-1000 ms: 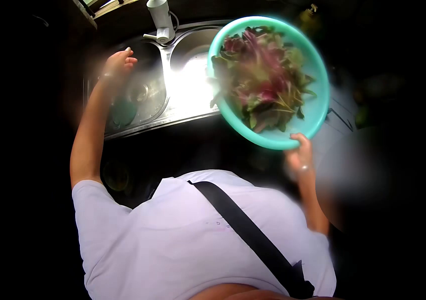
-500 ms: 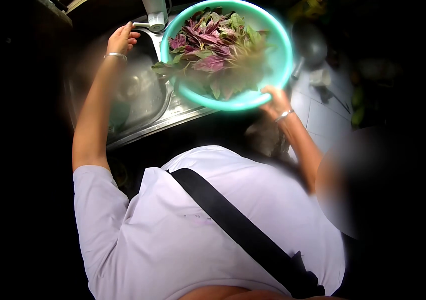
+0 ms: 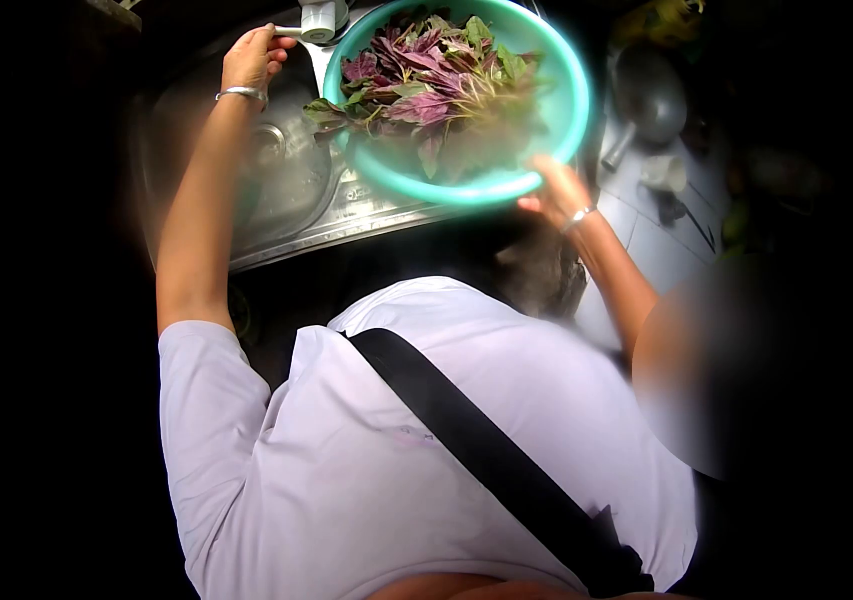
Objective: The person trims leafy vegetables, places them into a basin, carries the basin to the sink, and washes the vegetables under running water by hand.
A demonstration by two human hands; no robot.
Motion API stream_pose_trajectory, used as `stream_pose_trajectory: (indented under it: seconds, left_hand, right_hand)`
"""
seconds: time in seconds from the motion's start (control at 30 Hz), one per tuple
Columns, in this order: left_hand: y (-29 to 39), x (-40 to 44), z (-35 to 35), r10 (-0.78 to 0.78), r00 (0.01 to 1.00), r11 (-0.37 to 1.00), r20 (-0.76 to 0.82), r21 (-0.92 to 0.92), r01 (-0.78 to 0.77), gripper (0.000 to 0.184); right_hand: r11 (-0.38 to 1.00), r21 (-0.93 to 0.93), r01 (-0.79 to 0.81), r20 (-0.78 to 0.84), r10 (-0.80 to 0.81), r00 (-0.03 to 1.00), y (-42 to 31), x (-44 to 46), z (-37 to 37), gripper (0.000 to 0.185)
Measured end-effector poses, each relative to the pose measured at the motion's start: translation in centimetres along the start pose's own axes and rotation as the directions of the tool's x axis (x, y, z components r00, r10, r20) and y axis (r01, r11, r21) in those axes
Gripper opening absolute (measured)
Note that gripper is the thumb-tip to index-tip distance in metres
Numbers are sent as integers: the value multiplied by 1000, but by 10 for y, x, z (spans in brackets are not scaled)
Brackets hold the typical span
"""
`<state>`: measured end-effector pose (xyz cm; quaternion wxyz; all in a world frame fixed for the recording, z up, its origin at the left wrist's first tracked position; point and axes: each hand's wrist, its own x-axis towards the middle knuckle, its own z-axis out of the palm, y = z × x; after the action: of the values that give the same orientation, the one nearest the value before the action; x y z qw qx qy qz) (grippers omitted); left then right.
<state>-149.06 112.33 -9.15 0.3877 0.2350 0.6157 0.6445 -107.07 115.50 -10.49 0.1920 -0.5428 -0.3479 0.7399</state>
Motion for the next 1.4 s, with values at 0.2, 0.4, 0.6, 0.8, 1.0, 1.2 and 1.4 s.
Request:
stream_pose_trajectory:
  seconds: [0.2,0.4,0.6,0.8,1.0,1.2,1.4]
  left_hand:
    - [-1,4,-7,-55,998,994,31,-97,58,20]
    - [-20,19,-11,-222,975,958,13,-184,220,24]
    - [-31,6,3,-303,947,950,-105,-108,292,24]
    - [-29,-46,17,-131,971,972,-201,164,165,20]
    - [-8,-105,41,124,990,954,60,267,-136,17]
    - [20,-170,101,166,928,930,332,261,-260,17]
    - [9,-166,105,258,917,873,303,335,-356,18]
  right_hand:
    - [983,-182,-19,81,34,996,-12,-6,0,58]
    - [815,-578,39,117,35,993,-36,-38,-26,44]
    - [335,-614,715,343,-702,624,-48,-11,7,20]
    - [-27,-860,509,422,-599,681,-39,40,33,21]
    - [613,-578,538,282,-469,837,-56,7,26,18]
    - [768,-451,455,313,-341,886,-64,-21,22,17]
    - [884,-242,400,197,-359,912,-71,-11,6,18]
